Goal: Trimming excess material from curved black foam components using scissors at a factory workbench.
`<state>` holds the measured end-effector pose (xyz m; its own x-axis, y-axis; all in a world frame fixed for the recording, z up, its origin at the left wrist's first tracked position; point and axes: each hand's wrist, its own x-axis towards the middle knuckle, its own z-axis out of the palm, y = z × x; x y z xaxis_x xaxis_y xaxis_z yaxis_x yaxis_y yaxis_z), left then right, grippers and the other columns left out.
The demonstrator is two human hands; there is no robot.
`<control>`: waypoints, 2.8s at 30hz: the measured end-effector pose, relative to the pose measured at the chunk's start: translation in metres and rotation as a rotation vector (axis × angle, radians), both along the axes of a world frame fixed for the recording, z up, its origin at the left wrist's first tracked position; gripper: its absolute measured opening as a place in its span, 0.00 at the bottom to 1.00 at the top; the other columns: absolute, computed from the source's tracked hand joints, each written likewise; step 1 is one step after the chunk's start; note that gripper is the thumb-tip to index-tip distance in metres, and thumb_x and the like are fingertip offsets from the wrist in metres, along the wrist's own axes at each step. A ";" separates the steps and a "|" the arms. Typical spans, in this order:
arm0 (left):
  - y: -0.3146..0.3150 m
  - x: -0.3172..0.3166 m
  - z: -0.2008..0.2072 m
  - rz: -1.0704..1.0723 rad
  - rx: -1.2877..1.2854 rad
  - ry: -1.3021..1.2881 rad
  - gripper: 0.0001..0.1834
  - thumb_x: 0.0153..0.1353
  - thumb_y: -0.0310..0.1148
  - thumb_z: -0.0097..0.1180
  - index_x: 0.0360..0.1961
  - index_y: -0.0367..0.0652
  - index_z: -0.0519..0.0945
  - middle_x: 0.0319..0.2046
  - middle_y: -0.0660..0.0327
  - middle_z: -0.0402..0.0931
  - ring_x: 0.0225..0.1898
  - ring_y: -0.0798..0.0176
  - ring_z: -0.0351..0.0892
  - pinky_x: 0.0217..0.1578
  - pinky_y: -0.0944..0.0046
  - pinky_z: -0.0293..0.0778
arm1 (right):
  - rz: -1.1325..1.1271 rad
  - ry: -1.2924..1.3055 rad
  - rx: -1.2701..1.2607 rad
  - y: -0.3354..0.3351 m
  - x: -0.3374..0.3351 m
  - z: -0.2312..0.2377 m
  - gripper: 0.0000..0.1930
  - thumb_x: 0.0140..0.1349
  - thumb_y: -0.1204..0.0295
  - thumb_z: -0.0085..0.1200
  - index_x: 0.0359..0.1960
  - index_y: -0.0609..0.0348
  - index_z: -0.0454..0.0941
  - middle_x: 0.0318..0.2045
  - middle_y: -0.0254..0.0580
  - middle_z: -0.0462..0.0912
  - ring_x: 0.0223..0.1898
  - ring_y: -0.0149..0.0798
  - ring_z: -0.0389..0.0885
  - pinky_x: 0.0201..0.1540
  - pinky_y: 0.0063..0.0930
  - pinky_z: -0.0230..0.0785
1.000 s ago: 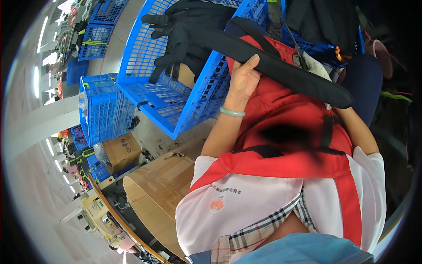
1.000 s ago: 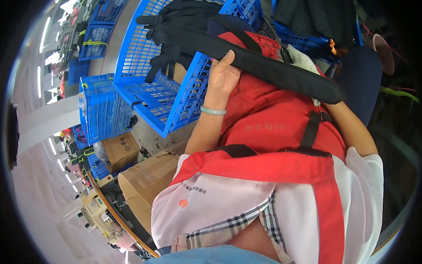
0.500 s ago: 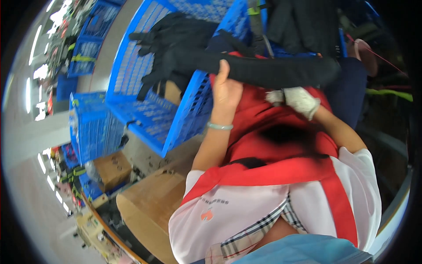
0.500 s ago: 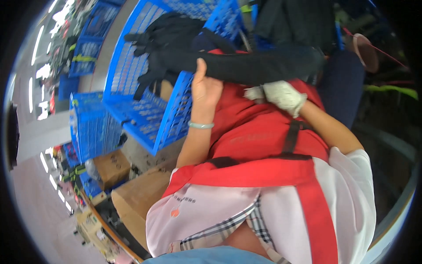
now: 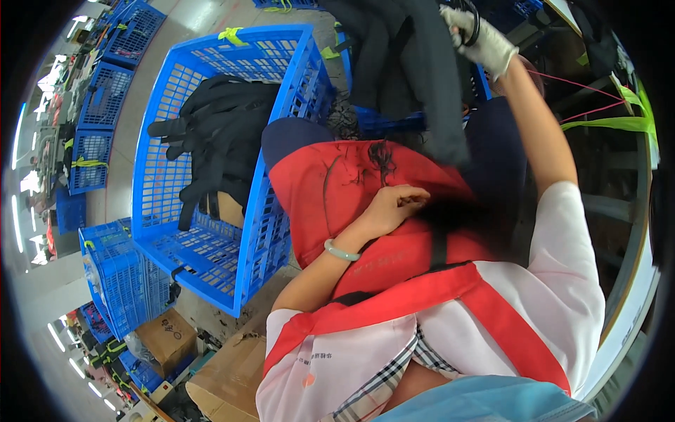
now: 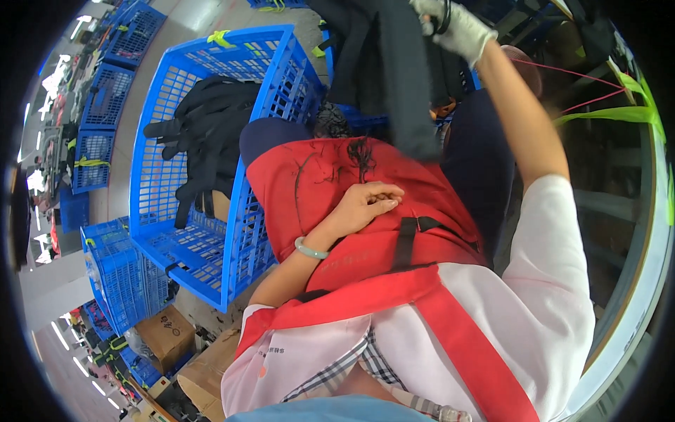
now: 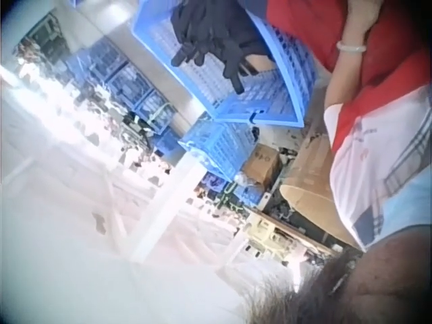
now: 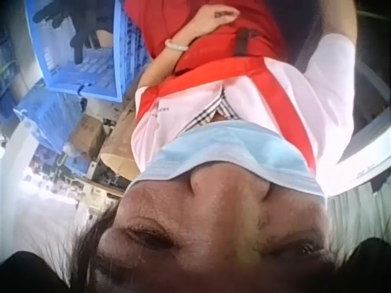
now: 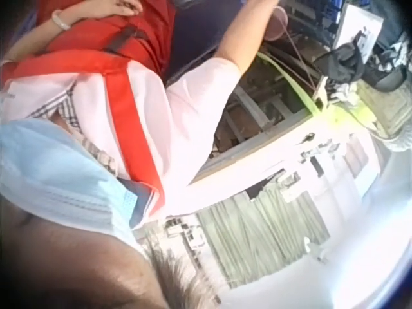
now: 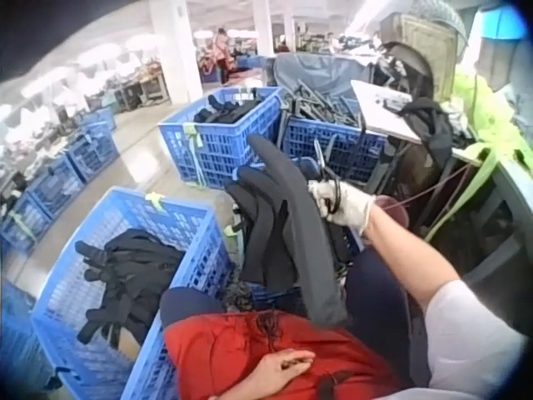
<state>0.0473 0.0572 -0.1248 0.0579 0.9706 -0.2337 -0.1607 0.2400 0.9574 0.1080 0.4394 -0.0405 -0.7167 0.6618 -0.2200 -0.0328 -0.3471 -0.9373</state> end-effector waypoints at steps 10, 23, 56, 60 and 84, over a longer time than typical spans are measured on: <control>0.025 -0.005 0.002 0.009 -0.112 0.033 0.13 0.62 0.23 0.55 0.48 0.34 0.78 0.40 0.60 0.80 0.42 0.71 0.78 0.43 0.72 0.73 | -0.232 -0.825 0.762 0.123 0.040 -0.163 0.16 0.62 0.62 0.56 0.43 0.64 0.76 0.30 0.37 0.83 0.24 0.29 0.77 0.30 0.25 0.73; 0.027 -0.008 -0.001 -0.031 -0.130 0.096 0.13 0.61 0.24 0.55 0.48 0.35 0.79 0.39 0.62 0.78 0.37 0.73 0.76 0.38 0.73 0.71 | 0.264 -1.206 1.181 0.099 0.026 -0.149 0.32 0.49 0.43 0.62 0.38 0.64 0.80 0.30 0.49 0.82 0.34 0.44 0.82 0.40 0.37 0.72; 0.020 -0.010 0.002 0.000 -0.010 0.167 0.12 0.60 0.22 0.55 0.46 0.35 0.80 0.34 0.63 0.77 0.29 0.76 0.71 0.32 0.74 0.68 | -0.297 -1.022 0.994 0.083 0.040 -0.117 0.32 0.51 0.47 0.61 0.44 0.66 0.78 0.40 0.57 0.82 0.46 0.54 0.80 0.50 0.40 0.70; 0.022 -0.013 0.005 0.029 0.005 0.183 0.12 0.60 0.23 0.55 0.46 0.35 0.80 0.35 0.64 0.77 0.29 0.76 0.71 0.31 0.75 0.68 | -0.256 -1.105 1.042 0.060 0.035 -0.090 0.29 0.54 0.49 0.58 0.45 0.64 0.77 0.41 0.60 0.81 0.47 0.57 0.79 0.50 0.41 0.71; -0.188 -0.369 -0.222 0.901 -0.773 0.124 0.11 0.59 0.28 0.55 0.43 0.42 0.81 0.36 0.61 0.81 0.33 0.67 0.80 0.33 0.67 0.75 | -0.057 -0.866 0.990 0.016 0.029 -0.105 0.13 0.65 0.69 0.51 0.46 0.65 0.76 0.36 0.39 0.82 0.37 0.31 0.79 0.43 0.21 0.68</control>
